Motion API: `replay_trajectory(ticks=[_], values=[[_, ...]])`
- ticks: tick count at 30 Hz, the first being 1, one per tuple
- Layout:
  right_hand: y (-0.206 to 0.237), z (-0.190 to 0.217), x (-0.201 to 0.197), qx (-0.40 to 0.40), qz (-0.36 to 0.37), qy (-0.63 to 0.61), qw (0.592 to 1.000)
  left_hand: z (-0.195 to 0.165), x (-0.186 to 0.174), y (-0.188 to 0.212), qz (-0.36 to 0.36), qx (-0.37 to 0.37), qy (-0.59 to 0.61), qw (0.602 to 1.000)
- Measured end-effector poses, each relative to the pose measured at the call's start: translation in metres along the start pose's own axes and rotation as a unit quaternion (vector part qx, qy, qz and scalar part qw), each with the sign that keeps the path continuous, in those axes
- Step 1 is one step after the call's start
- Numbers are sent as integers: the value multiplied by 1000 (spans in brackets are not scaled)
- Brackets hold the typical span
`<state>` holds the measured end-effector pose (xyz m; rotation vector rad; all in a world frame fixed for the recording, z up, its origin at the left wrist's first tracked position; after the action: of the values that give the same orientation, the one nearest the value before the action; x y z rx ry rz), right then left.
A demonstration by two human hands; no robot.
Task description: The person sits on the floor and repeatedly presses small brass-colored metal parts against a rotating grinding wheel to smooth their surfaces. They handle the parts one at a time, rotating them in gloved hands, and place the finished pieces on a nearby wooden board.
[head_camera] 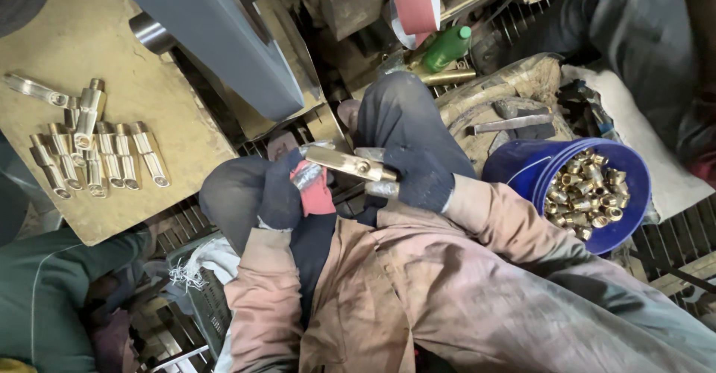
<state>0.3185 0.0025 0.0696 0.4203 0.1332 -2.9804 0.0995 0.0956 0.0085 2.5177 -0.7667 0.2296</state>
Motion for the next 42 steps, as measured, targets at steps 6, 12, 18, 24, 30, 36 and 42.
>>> replay_trajectory(ticks=[6,12,18,24,30,36,42], values=[[10,20,-8,-24,7,72,997,-14,15,15,18,20,-2,1000],[6,32,-9,-55,21,37,998,-35,22,29,-5,81,-166,983],[1,31,-8,-40,58,53,996,-33,27,34,-18,-18,-4,1000],[-7,29,3,-101,100,82,986,-55,37,43,-10,70,-98,993],[-34,-7,29,-89,135,64,985,-42,20,30,-87,16,-165,982],[-83,-50,51,-78,174,92,977,-14,-24,-17,-117,53,-167,978],[-98,-82,72,2,176,76,981,31,-62,-49,-148,22,-155,977]])
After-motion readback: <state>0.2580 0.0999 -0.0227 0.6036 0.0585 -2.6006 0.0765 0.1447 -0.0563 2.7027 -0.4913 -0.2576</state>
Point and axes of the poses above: each hand's wrist, its own y-axis away from the middle knuckle, its own x-axis out of the palm, z = x × y, the point moved 6 cm from there along -y, towards the middle knuckle, and after that the axes turned 8 degrees about -x, right-handed, at the moved point
